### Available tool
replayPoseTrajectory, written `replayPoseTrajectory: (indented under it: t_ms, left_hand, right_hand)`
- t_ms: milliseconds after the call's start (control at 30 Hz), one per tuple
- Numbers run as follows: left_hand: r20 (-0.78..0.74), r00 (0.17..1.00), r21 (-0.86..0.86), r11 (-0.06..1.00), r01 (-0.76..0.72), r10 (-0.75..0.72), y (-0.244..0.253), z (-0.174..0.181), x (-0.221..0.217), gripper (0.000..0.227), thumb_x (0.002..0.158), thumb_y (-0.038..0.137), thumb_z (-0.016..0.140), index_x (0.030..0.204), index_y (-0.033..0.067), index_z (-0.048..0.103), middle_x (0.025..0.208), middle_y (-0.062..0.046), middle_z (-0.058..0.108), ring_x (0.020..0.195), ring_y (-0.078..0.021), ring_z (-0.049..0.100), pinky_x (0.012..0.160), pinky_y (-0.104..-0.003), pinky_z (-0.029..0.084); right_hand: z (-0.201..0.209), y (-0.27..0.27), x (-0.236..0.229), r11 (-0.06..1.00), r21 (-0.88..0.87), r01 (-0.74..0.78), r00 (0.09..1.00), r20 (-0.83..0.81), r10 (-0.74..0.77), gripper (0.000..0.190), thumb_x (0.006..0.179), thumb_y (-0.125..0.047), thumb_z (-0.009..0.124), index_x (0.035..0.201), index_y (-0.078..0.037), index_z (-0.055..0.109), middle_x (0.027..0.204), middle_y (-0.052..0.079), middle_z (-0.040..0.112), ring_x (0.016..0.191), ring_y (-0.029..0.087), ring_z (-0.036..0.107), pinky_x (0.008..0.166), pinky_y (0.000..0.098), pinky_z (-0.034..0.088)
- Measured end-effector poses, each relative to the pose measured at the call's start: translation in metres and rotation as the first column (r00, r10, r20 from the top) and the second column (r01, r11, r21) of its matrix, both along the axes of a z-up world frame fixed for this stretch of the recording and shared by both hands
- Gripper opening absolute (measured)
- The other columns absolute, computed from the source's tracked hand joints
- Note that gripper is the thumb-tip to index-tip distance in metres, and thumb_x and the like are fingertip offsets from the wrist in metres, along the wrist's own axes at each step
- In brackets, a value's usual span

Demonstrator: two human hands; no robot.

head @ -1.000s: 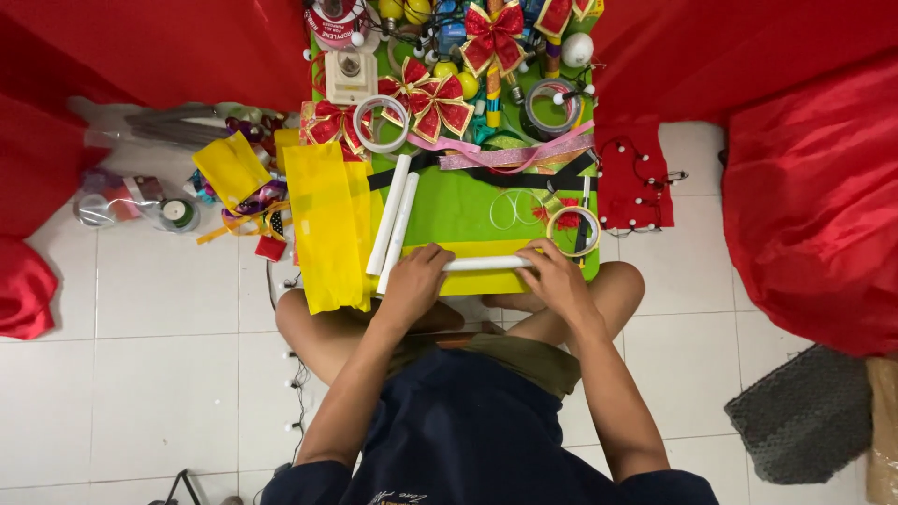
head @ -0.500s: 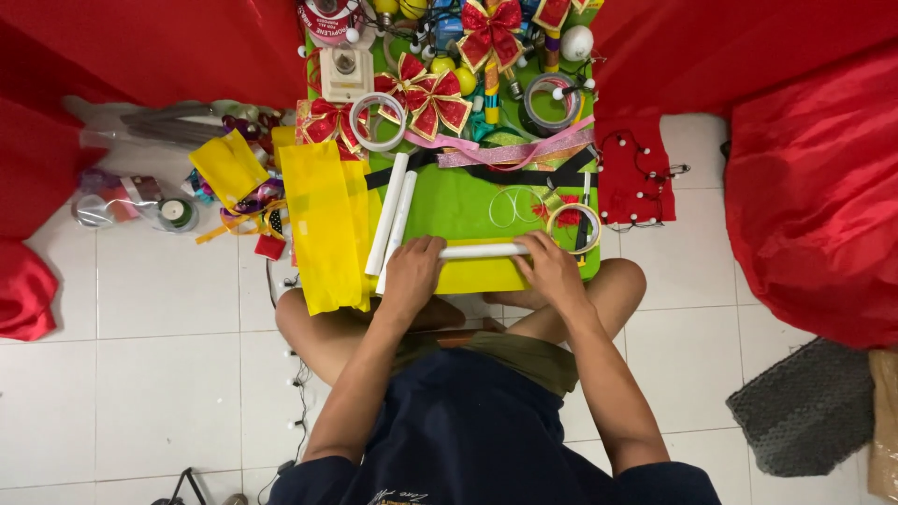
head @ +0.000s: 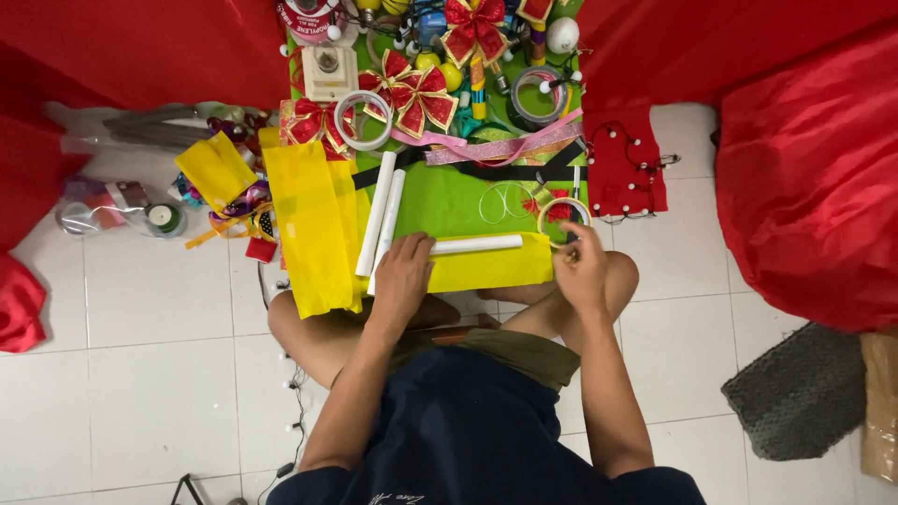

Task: Assembling decorative items by wrapping paper around tubes and taping them to a base.

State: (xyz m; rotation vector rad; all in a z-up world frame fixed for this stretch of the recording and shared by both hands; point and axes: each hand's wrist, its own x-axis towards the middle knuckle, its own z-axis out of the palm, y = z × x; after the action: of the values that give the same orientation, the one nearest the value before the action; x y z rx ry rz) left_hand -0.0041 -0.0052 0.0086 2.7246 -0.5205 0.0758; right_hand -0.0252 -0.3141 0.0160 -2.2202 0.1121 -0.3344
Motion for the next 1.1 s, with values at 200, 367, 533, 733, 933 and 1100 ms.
replayPoseTrajectory:
  t_ms: [200, 367, 533, 733, 933, 1100]
  left_hand:
    - [0.123, 0.992, 0.015, 1.0, 0.01, -0.012, -0.003, -0.002, -0.026, 0.041, 0.085, 0.017, 0.078, 0.125, 0.0119, 0.069, 0.131, -0.011, 0.065, 0.123, -0.0315, 0.063, 0.091, -0.045, 0.056]
    - [0.259, 0.964, -0.112, 0.99, 0.086, -0.055, -0.018, 0.012, -0.059, 0.025, 0.092, 0.016, 0.069, 0.117, 0.0128, 0.071, 0.128, -0.013, 0.064, 0.121, -0.033, 0.062, 0.088, -0.044, 0.054]
    - [0.145, 0.935, -0.448, 0.821, 0.354, -0.324, -0.035, 0.016, -0.1, 0.014, 0.092, 0.014, 0.066, 0.104, 0.0122, 0.073, 0.106, -0.009, 0.072, 0.104, -0.0295, 0.07, 0.078, -0.04, 0.055]
    - [0.037, 0.917, -0.5, 0.787, 0.362, -0.398, -0.04, 0.02, -0.1, 0.009, 0.094, 0.012, 0.066, 0.1, 0.0091, 0.073, 0.103, -0.008, 0.072, 0.094, -0.027, 0.07, 0.075, -0.037, 0.055]
    - [0.313, 0.942, -0.34, 0.912, 0.23, -0.121, -0.043, 0.028, -0.066, 0.03, 0.091, 0.006, 0.068, 0.121, 0.0109, 0.068, 0.113, -0.007, 0.066, 0.108, -0.027, 0.066, 0.085, -0.037, 0.053]
    - [0.167, 0.985, 0.134, 0.99, -0.054, 0.031, -0.055, -0.008, -0.042, 0.068, 0.095, 0.034, 0.057, 0.156, 0.0064, 0.044, 0.167, -0.018, 0.031, 0.156, -0.0392, 0.021, 0.126, -0.057, 0.008]
  right_hand:
    - [-0.007, -0.008, -0.014, 0.986, 0.057, 0.154, 0.988, -0.015, -0.153, 0.033, 0.09, 0.008, 0.055, 0.117, -0.008, 0.067, 0.115, 0.012, 0.064, 0.088, 0.024, 0.065, 0.069, 0.0319, 0.052]
    - [-0.018, 0.011, -0.015, 0.988, 0.11, 0.11, 0.992, 0.042, -0.115, 0.029, 0.091, 0.008, 0.053, 0.113, -0.006, 0.066, 0.116, 0.011, 0.063, 0.091, 0.027, 0.066, 0.072, 0.0356, 0.054]
    - [-0.042, 0.029, -0.012, 0.993, -0.121, -0.01, 0.985, 0.168, 0.03, 0.021, 0.093, 0.002, 0.061, 0.108, -0.009, 0.07, 0.114, 0.005, 0.061, 0.108, 0.031, 0.066, 0.092, 0.0429, 0.054]
    - [-0.022, 0.063, -0.001, 0.822, -0.524, -0.223, 0.905, 0.201, 0.374, 0.035, 0.093, -0.015, 0.066, 0.126, -0.005, 0.069, 0.134, 0.021, 0.06, 0.127, 0.046, 0.054, 0.106, 0.0573, 0.046]
    - [-0.029, 0.081, 0.0, 0.745, -0.61, -0.272, 0.89, 0.134, 0.435, 0.054, 0.097, -0.027, 0.059, 0.142, 0.002, 0.056, 0.151, 0.028, 0.049, 0.142, 0.051, 0.04, 0.114, 0.0604, 0.036]
    - [-0.039, 0.091, -0.009, 0.728, -0.611, -0.312, 0.939, -0.08, 0.335, 0.058, 0.097, -0.026, 0.054, 0.148, 0.001, 0.05, 0.16, 0.023, 0.041, 0.15, 0.041, 0.034, 0.124, 0.0578, 0.02]
